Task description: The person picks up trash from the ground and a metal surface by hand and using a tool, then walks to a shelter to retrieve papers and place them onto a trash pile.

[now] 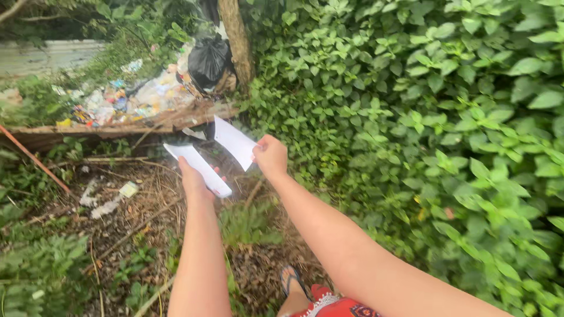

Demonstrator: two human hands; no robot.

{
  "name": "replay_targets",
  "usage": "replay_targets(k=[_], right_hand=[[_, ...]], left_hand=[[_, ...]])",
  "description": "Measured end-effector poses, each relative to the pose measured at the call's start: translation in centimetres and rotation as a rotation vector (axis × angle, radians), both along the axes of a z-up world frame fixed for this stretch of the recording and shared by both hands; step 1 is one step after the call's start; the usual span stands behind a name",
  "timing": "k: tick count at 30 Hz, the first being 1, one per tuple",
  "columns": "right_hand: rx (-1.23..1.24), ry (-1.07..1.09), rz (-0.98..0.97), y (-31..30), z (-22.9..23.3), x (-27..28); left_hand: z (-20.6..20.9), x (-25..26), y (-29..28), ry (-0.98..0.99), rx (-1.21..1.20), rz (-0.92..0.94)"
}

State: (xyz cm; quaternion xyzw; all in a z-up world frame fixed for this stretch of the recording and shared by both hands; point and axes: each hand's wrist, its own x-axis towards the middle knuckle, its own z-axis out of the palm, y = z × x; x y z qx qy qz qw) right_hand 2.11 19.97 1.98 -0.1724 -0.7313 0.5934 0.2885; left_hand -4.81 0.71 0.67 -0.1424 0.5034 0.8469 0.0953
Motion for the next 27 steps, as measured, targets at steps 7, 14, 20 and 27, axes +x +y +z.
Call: replay_targets(k=[7, 14, 20, 27], right_hand=[[0.046, -0.041, 0.033, -0.4, 0.7, -13.1], [-0.023, -0.067, 0.07, 0.6, 1.0, -23.2], [-0.119, -0.058, 0.152, 1.9, -0.3, -32.9], [0.035, -0.107, 0.115, 6.9, 0.2, -44.3]], left_hand=[[0.6, -12.6, 0.3, -0.055, -0.069, 0.036], [0.1, -22.7, 2.2, -0.106, -0.084, 0.052], [-2.2, -31.9, 3.3, -0.124, -0.098, 0.091], [-1.1, -42.3, 7.6, -0.189, -0.091, 0.093]])
